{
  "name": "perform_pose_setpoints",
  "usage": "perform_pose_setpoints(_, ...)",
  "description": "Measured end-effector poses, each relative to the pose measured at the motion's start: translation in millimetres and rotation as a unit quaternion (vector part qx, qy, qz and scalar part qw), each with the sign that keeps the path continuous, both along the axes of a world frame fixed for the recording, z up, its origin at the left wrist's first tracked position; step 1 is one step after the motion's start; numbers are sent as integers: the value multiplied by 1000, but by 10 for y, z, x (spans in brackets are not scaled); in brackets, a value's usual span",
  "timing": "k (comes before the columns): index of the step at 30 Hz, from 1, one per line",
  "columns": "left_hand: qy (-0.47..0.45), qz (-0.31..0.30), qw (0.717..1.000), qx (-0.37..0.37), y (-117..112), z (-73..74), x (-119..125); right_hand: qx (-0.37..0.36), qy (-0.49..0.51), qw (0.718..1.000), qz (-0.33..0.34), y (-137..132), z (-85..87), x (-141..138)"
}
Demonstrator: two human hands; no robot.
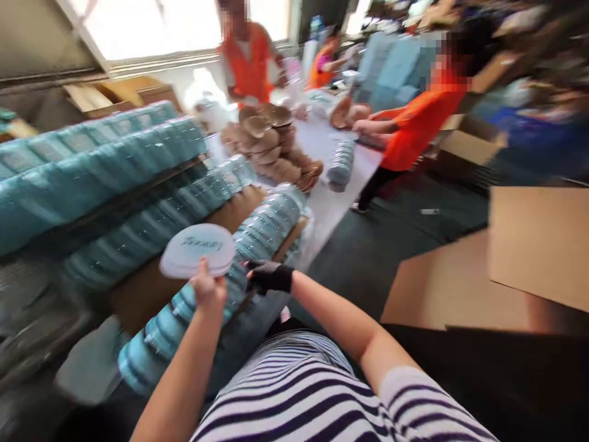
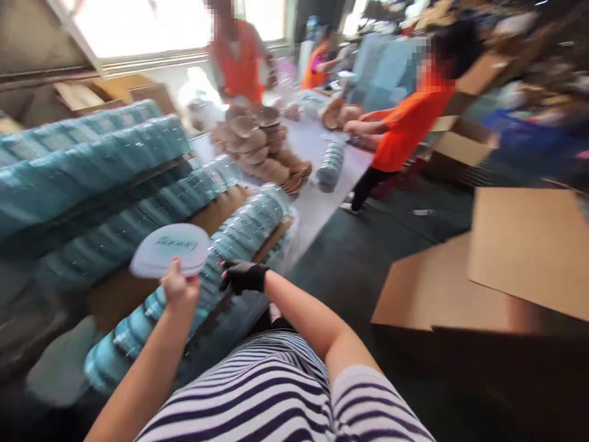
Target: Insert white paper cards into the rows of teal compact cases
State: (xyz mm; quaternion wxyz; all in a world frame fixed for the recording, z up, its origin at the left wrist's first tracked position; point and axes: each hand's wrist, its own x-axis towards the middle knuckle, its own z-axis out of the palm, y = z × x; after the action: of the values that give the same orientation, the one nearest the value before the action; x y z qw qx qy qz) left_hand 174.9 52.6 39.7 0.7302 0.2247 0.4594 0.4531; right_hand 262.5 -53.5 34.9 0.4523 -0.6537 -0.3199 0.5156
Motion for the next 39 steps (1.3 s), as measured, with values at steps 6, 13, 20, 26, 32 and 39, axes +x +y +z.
perform_pose_setpoints(6, -152, 68, 985, -53, 248, -65, -350, -44, 283, 958, -24, 271, -420, -144)
perform_pose_setpoints(13, -179, 68, 980, -62, 240, -79, -335, -120, 29, 988, 91, 306, -345, 25)
perform_pose_setpoints(20, -116, 74, 990, -26, 112, -81, -277, -16, -538, 843, 13, 388, 187, 58)
perform_pose_setpoints(26, -117, 25, 992, 44, -138, -51, -413, 219, -478, 849, -57, 494, 422, -44)
perform_pose_setpoints(32, -124, -16, 992, 16, -156, -33, -508, 213, -311, 922, -88, 455, 175, -382)
perform_pose_setpoints(39, -105, 88, 990, -34, 307, 68, -669, 140, -493, 828, -227, -319, 388, -88)
